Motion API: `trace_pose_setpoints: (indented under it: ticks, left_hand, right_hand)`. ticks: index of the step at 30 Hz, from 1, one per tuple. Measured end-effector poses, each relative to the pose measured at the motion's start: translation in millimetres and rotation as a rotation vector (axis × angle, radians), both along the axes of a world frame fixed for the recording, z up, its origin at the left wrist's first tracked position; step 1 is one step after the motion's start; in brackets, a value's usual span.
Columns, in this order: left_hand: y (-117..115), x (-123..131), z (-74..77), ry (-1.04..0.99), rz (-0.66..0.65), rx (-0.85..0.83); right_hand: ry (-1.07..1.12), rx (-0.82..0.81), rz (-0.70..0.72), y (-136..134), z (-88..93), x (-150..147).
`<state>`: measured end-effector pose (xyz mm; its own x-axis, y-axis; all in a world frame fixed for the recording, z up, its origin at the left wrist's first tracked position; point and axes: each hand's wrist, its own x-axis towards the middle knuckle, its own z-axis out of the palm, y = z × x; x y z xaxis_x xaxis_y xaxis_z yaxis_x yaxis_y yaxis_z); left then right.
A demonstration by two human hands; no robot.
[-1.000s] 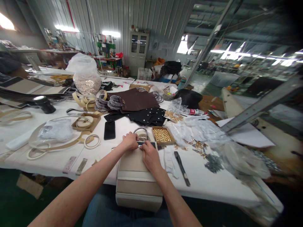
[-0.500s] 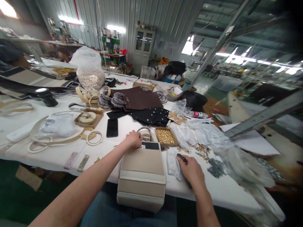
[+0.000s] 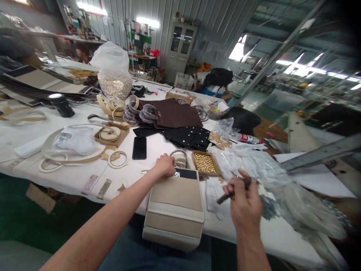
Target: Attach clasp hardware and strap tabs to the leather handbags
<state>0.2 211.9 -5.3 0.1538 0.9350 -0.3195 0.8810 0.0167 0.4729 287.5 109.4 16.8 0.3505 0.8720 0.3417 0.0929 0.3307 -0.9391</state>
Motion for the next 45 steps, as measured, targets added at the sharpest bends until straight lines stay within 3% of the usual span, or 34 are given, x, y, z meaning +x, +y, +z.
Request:
trace_pose_setpoints:
  ticks: [3,8,12,15,19,24,28,34,45]
  left_hand:
    - [-2,-1,2.0,-0.017,0.004,-0.003]
    - [-4,-1,3.2,-0.045,0.04,0.001]
    - [-2,0,-0.2,-0.048,0.051,0.008]
    - [-2,-1,-3.4,-0.07,0.059,0.006]
    - [-3,-2,-4.6,-0.097,0.064,0.009]
    - [-3,-4,-3.4,-0.11,0.054,0.002]
    - [-2,-6,-2.6,-0.117,0.043,-0.015]
    - [0,-6,-4.7,-0.129,0.047,-0.017]
    - [2,-3,-2.6,-0.111,0.024,-0.04]
  right_hand:
    - [0.055,0.014,0.238,17,10.2,-49]
    - [0.211,0.029,0.399,52,3.4,-109]
    - [0.27,-0.047,0.447,74,-3.4,-133]
    - [0.264,-0.033,0.367,81,-6.1,-145]
    - [0.198,0.041,0.257,85,-9.1,-156]
    - [0.013,-0.053,0.299,83,-10.7,-157]
    - [-0.169,0.0,0.326,82,-12.8,-150]
    - [0.07,0.015,0.444,88,-21.8,-151]
    - [-0.077,0.034,0.242,76,-27.2,-162]
